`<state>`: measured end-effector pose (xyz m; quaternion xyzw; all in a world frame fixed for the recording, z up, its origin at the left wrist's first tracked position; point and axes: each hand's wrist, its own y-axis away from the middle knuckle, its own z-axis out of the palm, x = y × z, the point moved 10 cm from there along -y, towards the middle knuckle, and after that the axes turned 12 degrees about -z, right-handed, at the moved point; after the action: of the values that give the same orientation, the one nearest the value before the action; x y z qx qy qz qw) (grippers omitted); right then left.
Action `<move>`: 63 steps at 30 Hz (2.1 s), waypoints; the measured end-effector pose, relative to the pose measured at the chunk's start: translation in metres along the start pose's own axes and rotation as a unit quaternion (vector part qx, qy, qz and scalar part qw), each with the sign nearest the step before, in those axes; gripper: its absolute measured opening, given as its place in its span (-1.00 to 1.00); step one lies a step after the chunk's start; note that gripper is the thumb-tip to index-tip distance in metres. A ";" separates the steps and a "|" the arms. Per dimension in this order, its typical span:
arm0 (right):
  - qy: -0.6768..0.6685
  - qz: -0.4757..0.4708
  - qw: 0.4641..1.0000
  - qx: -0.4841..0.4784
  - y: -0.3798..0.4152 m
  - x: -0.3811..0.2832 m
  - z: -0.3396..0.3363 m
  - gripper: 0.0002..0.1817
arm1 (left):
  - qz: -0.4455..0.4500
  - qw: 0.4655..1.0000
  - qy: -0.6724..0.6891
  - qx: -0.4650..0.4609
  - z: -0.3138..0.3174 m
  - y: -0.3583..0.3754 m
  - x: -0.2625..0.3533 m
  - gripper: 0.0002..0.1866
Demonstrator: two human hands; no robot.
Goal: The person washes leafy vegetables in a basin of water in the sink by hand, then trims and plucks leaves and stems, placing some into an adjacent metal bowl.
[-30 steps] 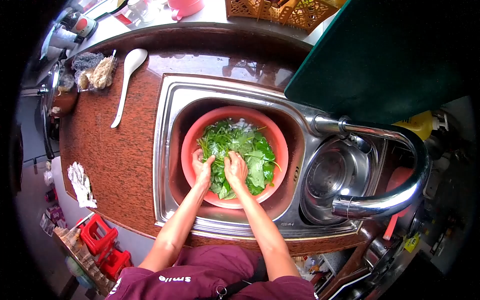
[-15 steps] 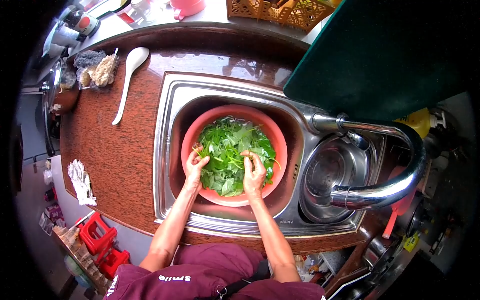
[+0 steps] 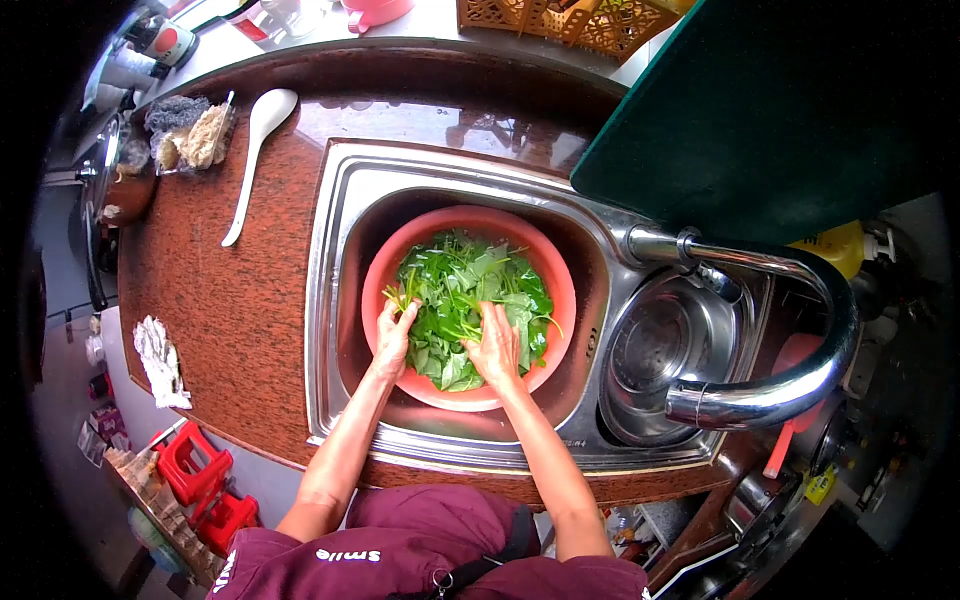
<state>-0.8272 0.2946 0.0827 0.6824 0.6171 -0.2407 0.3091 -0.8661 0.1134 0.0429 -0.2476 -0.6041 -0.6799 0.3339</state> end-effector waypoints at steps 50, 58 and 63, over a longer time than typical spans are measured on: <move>-0.401 0.079 0.885 0.224 0.047 0.012 -0.065 -0.92 | -0.036 0.971 0.062 -0.227 0.061 0.063 0.048 -0.85; -0.370 -0.016 0.897 0.242 0.051 -0.022 -0.108 -0.87 | 0.060 0.978 0.091 -0.179 0.032 0.079 0.052 -0.92; -0.580 -0.006 0.796 0.175 0.044 -0.031 -0.108 -0.89 | 0.043 0.976 0.132 -0.169 0.016 0.091 0.055 -0.91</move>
<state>-0.7929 0.3487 0.1847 0.4540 0.2736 -0.6970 0.4829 -0.8345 0.1169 0.1456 -0.2339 -0.4201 -0.7837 0.3931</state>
